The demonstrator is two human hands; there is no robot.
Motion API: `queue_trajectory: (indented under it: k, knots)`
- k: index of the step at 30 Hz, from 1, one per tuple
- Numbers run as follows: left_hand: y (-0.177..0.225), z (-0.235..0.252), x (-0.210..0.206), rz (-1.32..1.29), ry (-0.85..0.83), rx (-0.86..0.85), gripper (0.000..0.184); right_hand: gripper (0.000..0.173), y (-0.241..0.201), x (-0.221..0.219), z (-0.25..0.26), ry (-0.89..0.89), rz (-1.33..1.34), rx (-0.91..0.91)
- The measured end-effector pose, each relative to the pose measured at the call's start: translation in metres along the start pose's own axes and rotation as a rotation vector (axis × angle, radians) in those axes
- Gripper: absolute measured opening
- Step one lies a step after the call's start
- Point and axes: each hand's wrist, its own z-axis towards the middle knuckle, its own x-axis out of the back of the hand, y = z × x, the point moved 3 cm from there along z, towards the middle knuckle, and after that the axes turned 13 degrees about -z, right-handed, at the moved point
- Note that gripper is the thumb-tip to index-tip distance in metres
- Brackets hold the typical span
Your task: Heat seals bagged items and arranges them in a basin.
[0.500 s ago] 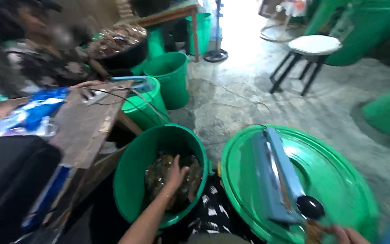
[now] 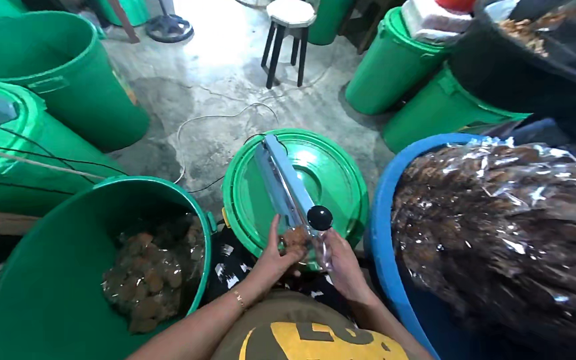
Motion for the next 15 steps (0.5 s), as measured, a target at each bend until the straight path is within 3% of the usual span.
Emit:
queue_trajectory:
  k: [4, 6, 9, 12, 15]
  knots:
    - [0.005, 0.016, 0.007, 0.193, 0.051, -0.203, 0.069, 0.015, -0.006, -0.002, 0.011, 0.099, -0.326, 0.073]
    - [0.007, 0.025, 0.008, 0.197, 0.116, -0.29, 0.064, 0.018, -0.015, -0.007, 0.022, 0.212, -0.445, 0.189]
    - [0.007, 0.04, 0.015, 0.161, 0.219, -0.349, 0.065, 0.03, -0.018, -0.014, 0.051, 0.239, -0.669, 0.422]
    - [0.014, 0.053, 0.023, 0.094, 0.269, -0.33, 0.068, 0.034, -0.024, -0.017, 0.085, 0.148, -0.866, 0.353]
    - [0.028, 0.062, 0.027, 0.069, 0.315, -0.347, 0.07, 0.035, -0.071, -0.011, 0.093, 0.013, -0.847, 0.229]
